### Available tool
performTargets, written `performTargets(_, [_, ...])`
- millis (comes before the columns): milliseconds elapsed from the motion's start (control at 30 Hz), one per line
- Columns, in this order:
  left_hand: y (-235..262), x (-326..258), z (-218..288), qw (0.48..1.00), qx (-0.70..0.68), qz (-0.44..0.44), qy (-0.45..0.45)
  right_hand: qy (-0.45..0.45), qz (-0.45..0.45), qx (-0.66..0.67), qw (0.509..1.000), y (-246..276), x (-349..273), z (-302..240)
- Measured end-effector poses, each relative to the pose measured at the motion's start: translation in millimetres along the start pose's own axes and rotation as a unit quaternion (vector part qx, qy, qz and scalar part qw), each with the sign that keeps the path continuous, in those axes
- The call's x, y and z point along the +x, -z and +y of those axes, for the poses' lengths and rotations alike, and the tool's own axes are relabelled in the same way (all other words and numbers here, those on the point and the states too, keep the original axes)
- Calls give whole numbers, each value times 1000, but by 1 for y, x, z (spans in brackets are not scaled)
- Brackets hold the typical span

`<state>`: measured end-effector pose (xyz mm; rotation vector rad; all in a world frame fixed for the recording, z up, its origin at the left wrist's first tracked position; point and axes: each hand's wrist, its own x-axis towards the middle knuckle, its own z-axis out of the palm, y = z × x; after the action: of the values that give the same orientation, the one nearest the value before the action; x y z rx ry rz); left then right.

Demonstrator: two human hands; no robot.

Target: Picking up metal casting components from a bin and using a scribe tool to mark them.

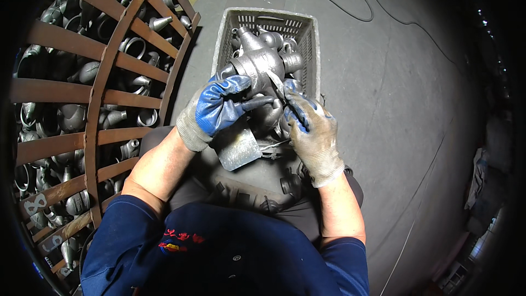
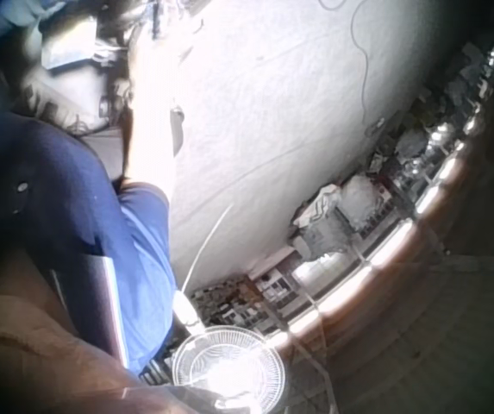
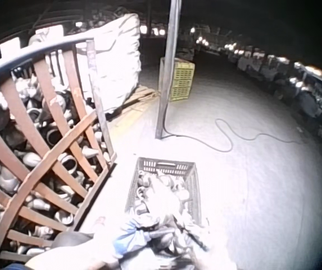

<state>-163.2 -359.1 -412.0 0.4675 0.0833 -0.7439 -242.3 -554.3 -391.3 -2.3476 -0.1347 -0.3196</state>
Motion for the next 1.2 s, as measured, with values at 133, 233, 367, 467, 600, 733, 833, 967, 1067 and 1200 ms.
performTargets(133, [-3, -1, 1, 1000, 23, -3, -10, -107, -27, 106, 988, 3, 1, 2])
performTargets(233, [4, -3, 1, 947, 305, -37, -91, -170, -35, 198, 965, 5, 5, -2])
performTargets(367, [14, -6, 5, 734, 618, -117, -257, -150, -46, 182, 971, 4, 2, 3])
performTargets(467, [-1, -9, 5, 789, 559, -116, -228, -85, -49, 100, 990, 4, 1, 5])
performTargets(600, [-1, -3, -5, 962, 258, -14, -84, -30, -43, 12, 999, 4, 2, 0])
performTargets(733, [5, -1, -6, 940, 320, -15, -114, -24, -41, -17, 999, 2, 1, 1])
performTargets(833, [7, -1, -4, 955, 285, -17, -76, -17, -23, 12, 1000, 3, 2, 1])
performTargets(967, [16, 4, -5, 950, 291, -75, -88, 0, -37, -49, 998, 4, 2, 0])
performTargets(1067, [18, 6, -9, 976, 203, -43, -58, -36, -45, 37, 998, 1, -2, 8])
performTargets(1200, [25, 7, -4, 880, 449, -59, -144, -238, -112, 307, 915, 15, 3, 1])
